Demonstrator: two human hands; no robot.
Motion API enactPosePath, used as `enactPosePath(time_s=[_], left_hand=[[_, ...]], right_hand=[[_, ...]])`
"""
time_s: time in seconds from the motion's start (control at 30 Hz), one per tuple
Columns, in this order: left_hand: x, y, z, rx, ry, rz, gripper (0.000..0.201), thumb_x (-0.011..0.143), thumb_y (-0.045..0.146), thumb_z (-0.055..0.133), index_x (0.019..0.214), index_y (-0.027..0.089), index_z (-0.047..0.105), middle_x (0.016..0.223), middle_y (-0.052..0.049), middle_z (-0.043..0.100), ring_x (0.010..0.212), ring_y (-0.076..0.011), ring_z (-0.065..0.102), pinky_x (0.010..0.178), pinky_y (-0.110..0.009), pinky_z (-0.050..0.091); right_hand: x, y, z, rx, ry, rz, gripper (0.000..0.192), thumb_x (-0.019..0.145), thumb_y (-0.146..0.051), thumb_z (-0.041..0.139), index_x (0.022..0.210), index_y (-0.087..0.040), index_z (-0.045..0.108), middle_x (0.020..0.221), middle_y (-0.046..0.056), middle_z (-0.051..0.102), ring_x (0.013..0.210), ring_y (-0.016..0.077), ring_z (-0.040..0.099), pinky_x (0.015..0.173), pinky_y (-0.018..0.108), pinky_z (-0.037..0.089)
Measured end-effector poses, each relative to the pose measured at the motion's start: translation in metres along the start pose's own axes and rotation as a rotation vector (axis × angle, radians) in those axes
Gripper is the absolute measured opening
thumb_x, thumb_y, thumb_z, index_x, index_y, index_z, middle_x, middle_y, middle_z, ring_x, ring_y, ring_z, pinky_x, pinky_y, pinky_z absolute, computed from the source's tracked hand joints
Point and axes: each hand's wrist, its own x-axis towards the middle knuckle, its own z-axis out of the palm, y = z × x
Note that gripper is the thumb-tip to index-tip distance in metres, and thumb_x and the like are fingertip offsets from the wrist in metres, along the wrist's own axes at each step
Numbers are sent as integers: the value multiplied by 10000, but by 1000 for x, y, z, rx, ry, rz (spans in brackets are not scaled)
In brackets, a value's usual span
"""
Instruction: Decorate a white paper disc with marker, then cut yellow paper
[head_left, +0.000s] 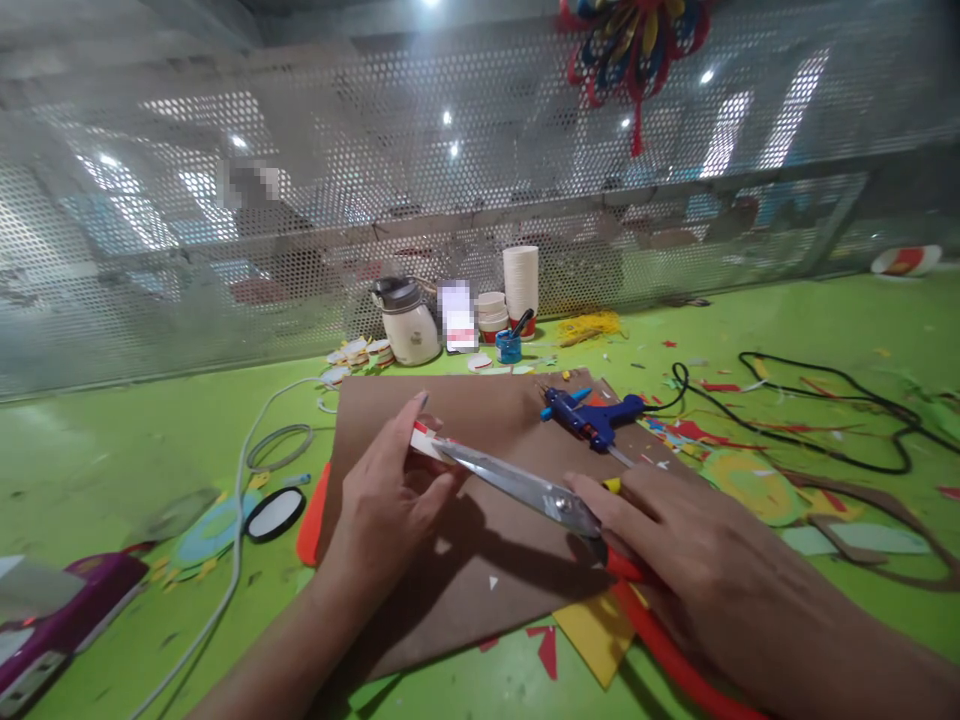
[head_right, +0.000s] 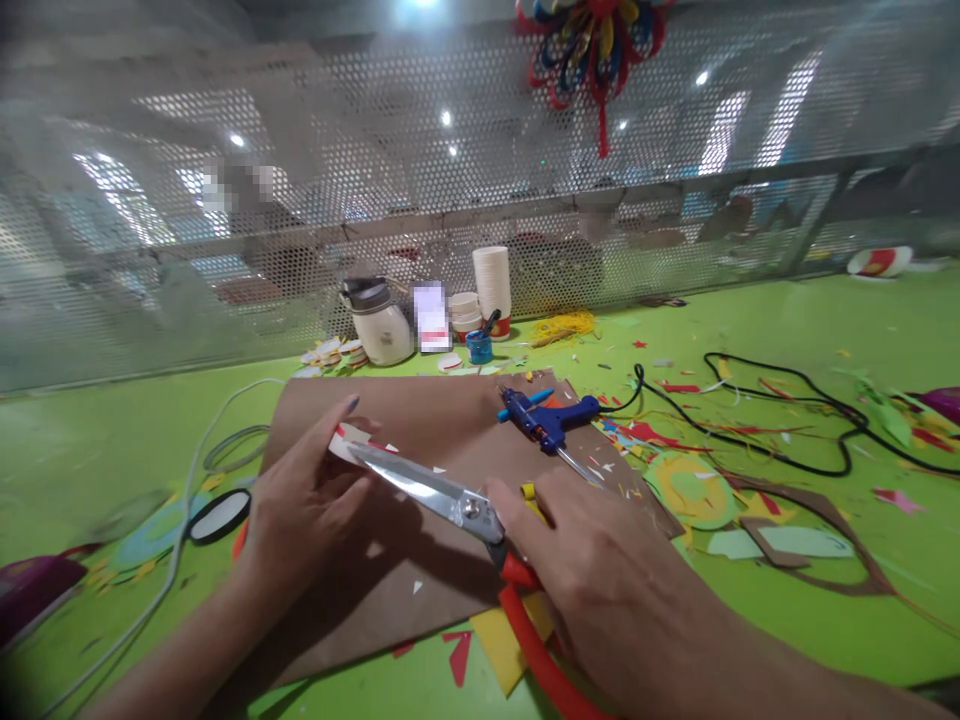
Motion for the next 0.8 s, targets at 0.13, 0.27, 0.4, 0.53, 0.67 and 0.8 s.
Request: enactPosePath(time_s=[0.13,0.27,0.4,0.53,0.67,0.8], left_hand=[[-1,0,0,0,-11,-21,536,824,271,638,1317,93,531,1015,-97,745,798,-189,745,795,-322,608],[0,1,0,-24,-31,-38,534,826,282,630,1318,101,526,1005,-97,747,781,-188,745,755,-312,614],[0,4,-1,-35,-38,-53,533,823,264,618,1317,84,528,1008,-113,748,754,-183,742,732,-303,616],[-1,4,-1,-19,-47,-74,548,809,253,621,1327,101,526,1020,-99,750,824,-192,740,810,-328,610],[0,5,-1,-33,-44,-86,543,804,278,639,1318,139,532,1012,-74,747,852,-195,737,834,-348,609],[2,6,-2,-40,-53,-91,538,815,281,648,1322,152,524,1005,-70,743,817,-193,736,793,-345,616]], right_hand=[[1,3,1,-25,6,-28,475,868,-27,407,1324,-124,496,873,120,597,747,265,551,655,399,434],[1,4,0,-40,23,-39,478,873,-22,407,1328,-134,495,856,111,601,737,267,546,653,396,418],[1,4,-1,-24,13,-34,475,875,-23,409,1330,-130,496,849,108,598,729,260,537,658,395,406],[1,5,-2,-14,13,-38,462,871,-6,406,1300,-128,527,848,108,605,755,256,543,671,381,406],[2,6,-3,-10,23,-37,423,885,-12,388,1255,-126,559,830,104,606,729,249,533,648,372,393],[4,6,-4,-9,15,-30,432,903,-12,359,1273,-113,559,843,115,606,762,256,535,685,401,411]])
